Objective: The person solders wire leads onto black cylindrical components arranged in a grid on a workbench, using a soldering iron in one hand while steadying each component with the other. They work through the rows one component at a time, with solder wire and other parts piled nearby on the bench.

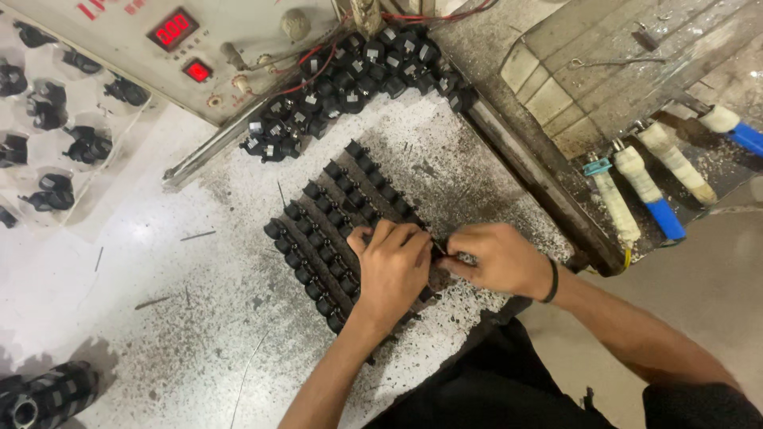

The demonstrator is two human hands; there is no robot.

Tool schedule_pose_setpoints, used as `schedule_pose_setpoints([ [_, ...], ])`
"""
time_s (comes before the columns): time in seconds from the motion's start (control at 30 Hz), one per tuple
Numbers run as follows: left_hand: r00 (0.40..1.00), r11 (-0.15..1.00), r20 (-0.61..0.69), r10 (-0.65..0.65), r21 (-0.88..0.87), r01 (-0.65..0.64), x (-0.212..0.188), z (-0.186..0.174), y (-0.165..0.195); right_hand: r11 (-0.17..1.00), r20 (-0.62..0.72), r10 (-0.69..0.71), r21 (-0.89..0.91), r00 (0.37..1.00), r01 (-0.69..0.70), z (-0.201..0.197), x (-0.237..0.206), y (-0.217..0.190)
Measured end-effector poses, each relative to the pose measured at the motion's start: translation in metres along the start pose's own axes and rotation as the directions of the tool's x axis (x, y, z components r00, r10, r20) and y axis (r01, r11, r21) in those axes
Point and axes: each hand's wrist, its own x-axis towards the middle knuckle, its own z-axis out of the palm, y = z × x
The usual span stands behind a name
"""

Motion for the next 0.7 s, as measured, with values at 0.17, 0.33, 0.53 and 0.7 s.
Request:
schedule_pose_setpoints([
  [0.17, 1.0, 0.999, 0.004, 0.019, 0.049, -0.019, 0.0, -0.007, 0.004, 0.717, -0.44, -0.172, -0.669, 0.882, -0.194, -0.048, 0.099, 0.036],
  [0.33, 0.996, 0.996, 0.049, 0.076, 0.049, -0.078, -0.005, -0.016, 0.015, 0.772, -0.436, -0.07, -0.593, 0.897, -0.228, -0.043, 0.107, 0.05],
  [0.53, 0.997, 0.997, 0.073, 0.017, 0.076, -0.022, -0.011, -0.002, 0.026, 0.974, -0.124, 0.104, -0.19, 0.987, -0.126, -0.022, -0.016, 0.004],
  [0.7, 1.0, 1.0, 0.015, -0.007, -0.016, 0.007, -0.012, -0.006, 0.022, 0.986, -0.208, -0.156, -0.097, 0.966, 0.139, 0.012, -0.057, -0.02],
])
